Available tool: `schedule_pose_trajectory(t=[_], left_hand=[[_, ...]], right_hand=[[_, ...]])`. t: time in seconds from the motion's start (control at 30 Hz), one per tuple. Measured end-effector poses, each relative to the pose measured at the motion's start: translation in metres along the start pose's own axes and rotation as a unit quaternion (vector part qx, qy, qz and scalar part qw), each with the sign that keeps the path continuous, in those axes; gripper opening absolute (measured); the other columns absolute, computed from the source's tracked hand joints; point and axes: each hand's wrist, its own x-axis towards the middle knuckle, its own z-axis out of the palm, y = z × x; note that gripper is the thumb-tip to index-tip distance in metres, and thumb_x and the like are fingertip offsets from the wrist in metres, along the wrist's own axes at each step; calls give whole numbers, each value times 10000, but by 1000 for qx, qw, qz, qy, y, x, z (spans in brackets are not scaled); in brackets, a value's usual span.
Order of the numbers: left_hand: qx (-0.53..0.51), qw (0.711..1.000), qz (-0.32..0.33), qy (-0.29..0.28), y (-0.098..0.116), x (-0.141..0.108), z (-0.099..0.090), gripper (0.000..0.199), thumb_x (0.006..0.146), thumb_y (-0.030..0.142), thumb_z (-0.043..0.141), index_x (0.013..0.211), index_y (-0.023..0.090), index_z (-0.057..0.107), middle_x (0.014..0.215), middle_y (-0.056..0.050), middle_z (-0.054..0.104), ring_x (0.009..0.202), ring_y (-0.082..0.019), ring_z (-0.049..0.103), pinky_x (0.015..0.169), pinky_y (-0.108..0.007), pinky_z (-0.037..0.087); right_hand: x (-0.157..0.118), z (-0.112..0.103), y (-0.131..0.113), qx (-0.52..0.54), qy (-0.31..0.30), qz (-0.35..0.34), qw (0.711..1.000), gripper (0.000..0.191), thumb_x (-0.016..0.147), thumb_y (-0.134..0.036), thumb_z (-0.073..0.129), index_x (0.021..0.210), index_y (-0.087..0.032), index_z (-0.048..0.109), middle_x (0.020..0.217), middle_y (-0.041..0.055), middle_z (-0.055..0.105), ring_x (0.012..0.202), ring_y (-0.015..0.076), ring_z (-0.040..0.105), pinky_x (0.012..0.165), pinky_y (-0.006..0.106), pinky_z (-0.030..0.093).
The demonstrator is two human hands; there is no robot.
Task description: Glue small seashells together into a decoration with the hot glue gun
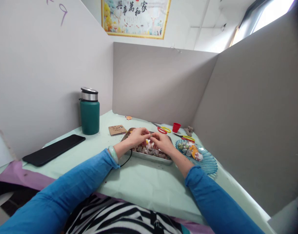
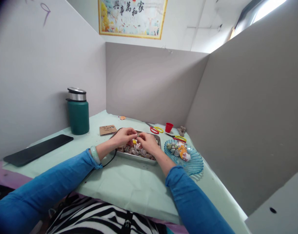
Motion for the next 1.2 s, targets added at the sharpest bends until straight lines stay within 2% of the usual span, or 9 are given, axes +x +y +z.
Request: schedule_pose_trajectory(t=[0.13,0.3,0.67,1.2], left_hand=[[-6,1000,-5,0,0,0,0,320,777,430,552,888,133,590,567,-5,619,497,-116,610,447,-171,416],[-25,1000,-18,-1,-2,1,0,319,775,410,556,928,131,580,657,-24,657,496,-111,614,439,-173,425],[-37,999,-29,-1,-7,4,-1,328,777,420,552,918,126,585,555,-17,625,487,-119,610,444,-173,428],[-50,998,-19,-11,-5,2,-1,309,787,389,530,943,133,606,548,-7,619,489,-115,605,456,-170,421]], right_hand=[[0,0,0,4,-3,0,1000,235,842,-364,473,903,-175,600,727,-1,644,504,85,584,457,177,422],[0,0,-1,10,-4,-6,1000,226,836,-352,478,883,-172,606,719,-3,636,496,80,577,458,176,423],[-1,-1,-7,8,4,9,1000,234,838,-364,478,895,-171,597,739,6,654,521,85,588,473,177,434],[1,0,-3,14,3,15,1000,228,830,-377,483,850,-173,584,736,7,656,502,91,594,438,176,420]])
